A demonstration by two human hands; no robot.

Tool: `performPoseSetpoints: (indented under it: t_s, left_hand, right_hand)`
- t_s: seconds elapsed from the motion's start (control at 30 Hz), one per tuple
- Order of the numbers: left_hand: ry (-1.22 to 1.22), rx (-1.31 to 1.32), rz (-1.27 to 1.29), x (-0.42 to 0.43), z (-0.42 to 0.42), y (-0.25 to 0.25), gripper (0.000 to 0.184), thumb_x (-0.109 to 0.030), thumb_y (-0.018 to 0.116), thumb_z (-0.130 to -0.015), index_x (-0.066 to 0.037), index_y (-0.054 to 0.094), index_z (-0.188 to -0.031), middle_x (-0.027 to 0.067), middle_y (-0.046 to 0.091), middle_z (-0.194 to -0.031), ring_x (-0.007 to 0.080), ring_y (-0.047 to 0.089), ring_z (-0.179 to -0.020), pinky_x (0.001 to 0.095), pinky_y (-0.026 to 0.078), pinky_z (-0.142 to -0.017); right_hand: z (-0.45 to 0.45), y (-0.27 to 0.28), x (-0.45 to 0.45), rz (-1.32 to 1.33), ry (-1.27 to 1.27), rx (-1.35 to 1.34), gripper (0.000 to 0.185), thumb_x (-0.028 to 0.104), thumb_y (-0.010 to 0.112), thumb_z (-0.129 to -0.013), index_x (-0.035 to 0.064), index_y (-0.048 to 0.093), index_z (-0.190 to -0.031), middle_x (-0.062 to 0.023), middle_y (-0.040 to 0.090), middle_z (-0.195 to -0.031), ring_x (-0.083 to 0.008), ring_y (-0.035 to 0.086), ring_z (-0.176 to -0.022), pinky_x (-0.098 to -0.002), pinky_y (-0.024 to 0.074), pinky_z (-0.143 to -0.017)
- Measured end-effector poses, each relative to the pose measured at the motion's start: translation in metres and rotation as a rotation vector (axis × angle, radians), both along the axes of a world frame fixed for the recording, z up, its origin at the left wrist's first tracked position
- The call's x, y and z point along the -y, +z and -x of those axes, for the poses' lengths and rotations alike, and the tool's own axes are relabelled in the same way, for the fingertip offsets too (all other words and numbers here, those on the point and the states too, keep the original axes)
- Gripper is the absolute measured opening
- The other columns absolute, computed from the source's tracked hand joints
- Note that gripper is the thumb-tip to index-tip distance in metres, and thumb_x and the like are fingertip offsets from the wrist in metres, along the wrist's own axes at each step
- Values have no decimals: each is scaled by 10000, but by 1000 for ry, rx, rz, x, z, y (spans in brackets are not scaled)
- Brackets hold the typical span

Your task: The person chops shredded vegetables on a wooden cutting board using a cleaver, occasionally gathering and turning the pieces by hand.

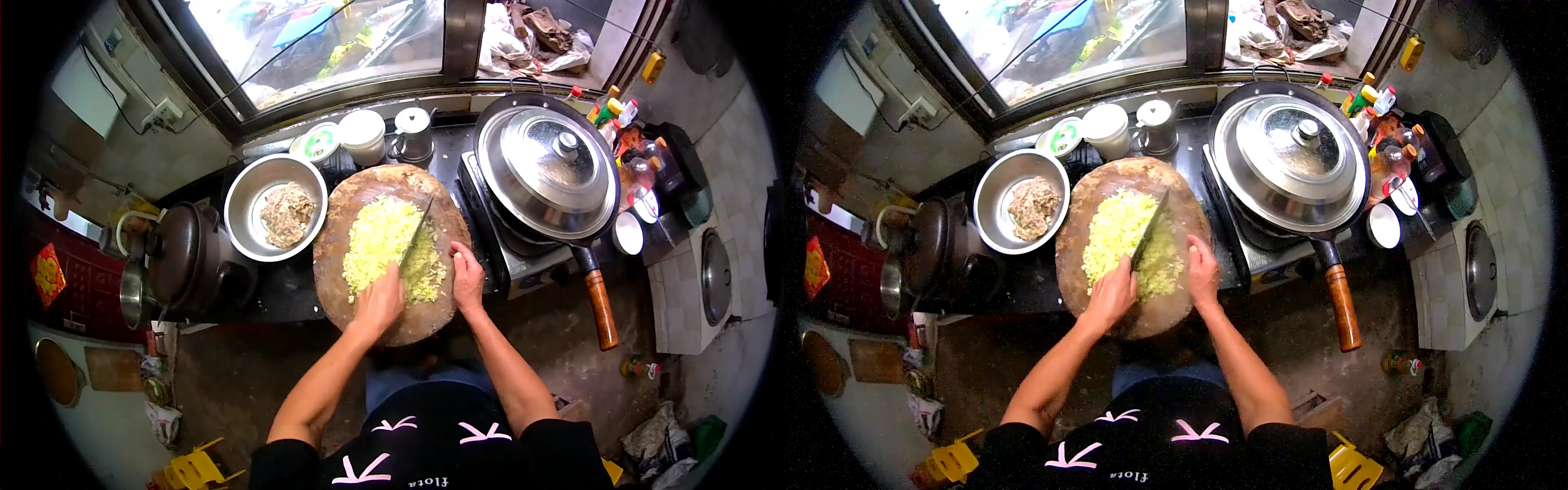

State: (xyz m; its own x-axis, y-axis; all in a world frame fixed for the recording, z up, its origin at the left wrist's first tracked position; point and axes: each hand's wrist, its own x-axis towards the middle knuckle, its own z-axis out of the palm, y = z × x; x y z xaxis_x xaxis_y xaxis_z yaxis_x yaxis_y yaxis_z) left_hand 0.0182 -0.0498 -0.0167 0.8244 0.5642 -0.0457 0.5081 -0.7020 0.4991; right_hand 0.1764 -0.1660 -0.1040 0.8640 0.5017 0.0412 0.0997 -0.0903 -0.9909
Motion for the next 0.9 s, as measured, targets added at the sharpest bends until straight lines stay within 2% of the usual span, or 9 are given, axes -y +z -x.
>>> performPoseSetpoints:
  t_s: [0.1, 0.2, 0.23, 0.37, 0.43, 0.57, 0.67, 0.77, 0.9]
  left_hand:
    - [-22, -93, 68, -15, -7, 15, 200, -140, 510, -953, -3, 385, -1028, 291, 576, -704, 487, 590, -706, 557, 457, -641]
    - [31, -8, 24, -9, -8, 31, 202, -141, 506, -952, -2, 378, -1023, 285, 569, -698, 490, 585, -702, 562, 452, -640]
    - [75, -26, 54, -10, -9, 22, 210, -171, 489, -934, -5, 411, -1036, 304, 627, -790, 508, 607, -769, 584, 465, -698]
    - [54, -115, 103, -21, -9, 5, 223, -178, 495, -934, -2, 410, -1043, 310, 623, -795, 516, 600, -778, 591, 456, -707]
    - [86, -98, 126, -13, -7, 28, 221, -181, 487, -937, -3, 411, -1044, 315, 622, -803, 523, 596, -789, 597, 454, -719]
    - [105, -121, 164, -6, -14, -1, 237, -189, 483, -943, 0, 414, -1068, 325, 621, -816, 527, 596, -808, 605, 450, -742]
    - [65, -90, 186, -9, -15, 24, 247, -175, 504, -966, 17, 380, -1059, 300, 578, -681, 494, 585, -675, 562, 451, -631]
    - [104, -49, 113, 2, -14, 26, 245, -179, 502, -967, 13, 378, -1057, 301, 581, -692, 500, 588, -694, 571, 446, -643]
    - [61, -81, 162, -1, -7, 14, 276, -196, 505, -943, 10, 415, -1103, 326, 619, -778, 523, 598, -774, 599, 456, -711]
  right_hand:
    - [-3, 4, -1, 22, 5, 18, 358, 190, 449, -972, -26, 625, -1198, -167, 669, -1176, -278, 629, -1096, -344, 459, -958]
    - [-2, 3, 3, -6, -10, -48, 357, 187, 451, -972, -27, 622, -1201, -159, 673, -1172, -271, 627, -1099, -340, 457, -963]
    - [-1, 3, 3, 3, -5, -20, 357, 187, 451, -973, -26, 621, -1203, -158, 673, -1170, -269, 628, -1098, -339, 458, -960]
    - [-5, 10, 3, 27, 8, 5, 355, 185, 451, -977, -29, 618, -1208, -157, 670, -1175, -261, 626, -1099, -336, 460, -956]
    - [-1, 8, 5, 26, 5, -29, 355, 185, 451, -979, -31, 618, -1206, -158, 666, -1182, -259, 625, -1101, -336, 460, -957]
    - [-2, -2, -1, 23, 8, -6, 353, 186, 452, -979, -28, 620, -1204, -155, 665, -1183, -255, 624, -1099, -336, 460, -957]
    - [-6, 0, -1, 3, 3, -45, 356, 188, 454, -977, -26, 619, -1209, -151, 668, -1178, -255, 626, -1099, -334, 460, -956]
    - [-6, -4, -2, 4, 8, -62, 359, 185, 455, -976, -30, 615, -1215, -155, 670, -1175, -258, 626, -1103, -334, 459, -957]
    - [-7, -5, -2, 37, 8, -18, 358, 181, 452, -977, -29, 611, -1220, -160, 672, -1169, -259, 627, -1105, -335, 458, -958]
